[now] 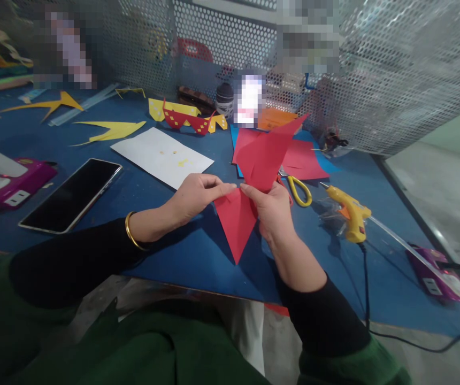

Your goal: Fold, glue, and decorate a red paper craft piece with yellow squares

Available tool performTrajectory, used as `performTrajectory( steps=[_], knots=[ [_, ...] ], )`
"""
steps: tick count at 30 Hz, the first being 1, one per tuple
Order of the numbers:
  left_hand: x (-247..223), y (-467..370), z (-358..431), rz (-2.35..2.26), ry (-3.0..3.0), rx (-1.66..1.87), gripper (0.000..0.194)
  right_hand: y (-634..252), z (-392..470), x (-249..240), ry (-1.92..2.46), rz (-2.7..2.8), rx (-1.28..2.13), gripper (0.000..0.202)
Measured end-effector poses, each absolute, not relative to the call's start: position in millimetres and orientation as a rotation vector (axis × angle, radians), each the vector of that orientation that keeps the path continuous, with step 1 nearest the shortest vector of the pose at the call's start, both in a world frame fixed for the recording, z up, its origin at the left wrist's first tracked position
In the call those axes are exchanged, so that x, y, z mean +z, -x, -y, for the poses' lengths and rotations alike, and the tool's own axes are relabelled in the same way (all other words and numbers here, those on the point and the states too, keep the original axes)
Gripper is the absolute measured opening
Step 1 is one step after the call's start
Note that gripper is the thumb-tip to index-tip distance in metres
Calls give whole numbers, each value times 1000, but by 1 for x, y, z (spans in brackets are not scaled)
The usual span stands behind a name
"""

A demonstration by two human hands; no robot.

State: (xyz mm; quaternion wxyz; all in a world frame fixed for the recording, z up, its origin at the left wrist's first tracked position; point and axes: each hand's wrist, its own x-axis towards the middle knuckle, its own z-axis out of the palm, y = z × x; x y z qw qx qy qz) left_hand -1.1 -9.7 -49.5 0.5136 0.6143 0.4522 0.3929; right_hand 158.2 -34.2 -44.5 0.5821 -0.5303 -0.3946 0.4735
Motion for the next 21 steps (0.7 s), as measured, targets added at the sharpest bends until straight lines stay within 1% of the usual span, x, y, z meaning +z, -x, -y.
performTrajectory(
  steps=[3,9,12,17,21],
  knots=[
    [-51,1,9,-1081,-1457,972,32,-157,34,-46,1218,887,1107,24],
    [-48,1,7,-1019,-1229,880,32,-157,34,-44,1213,837,1159,25],
    [-49,2,7,-998,-1258,856,32,-158,34,-44,1209,838,1169,26],
    [-50,2,7,-1011,-1272,914,33,-158,33,-46,1238,859,1200,29],
    [-49,2,7,-993,-1220,857,32,-157,34,-46,1235,818,1214,31]
  ],
)
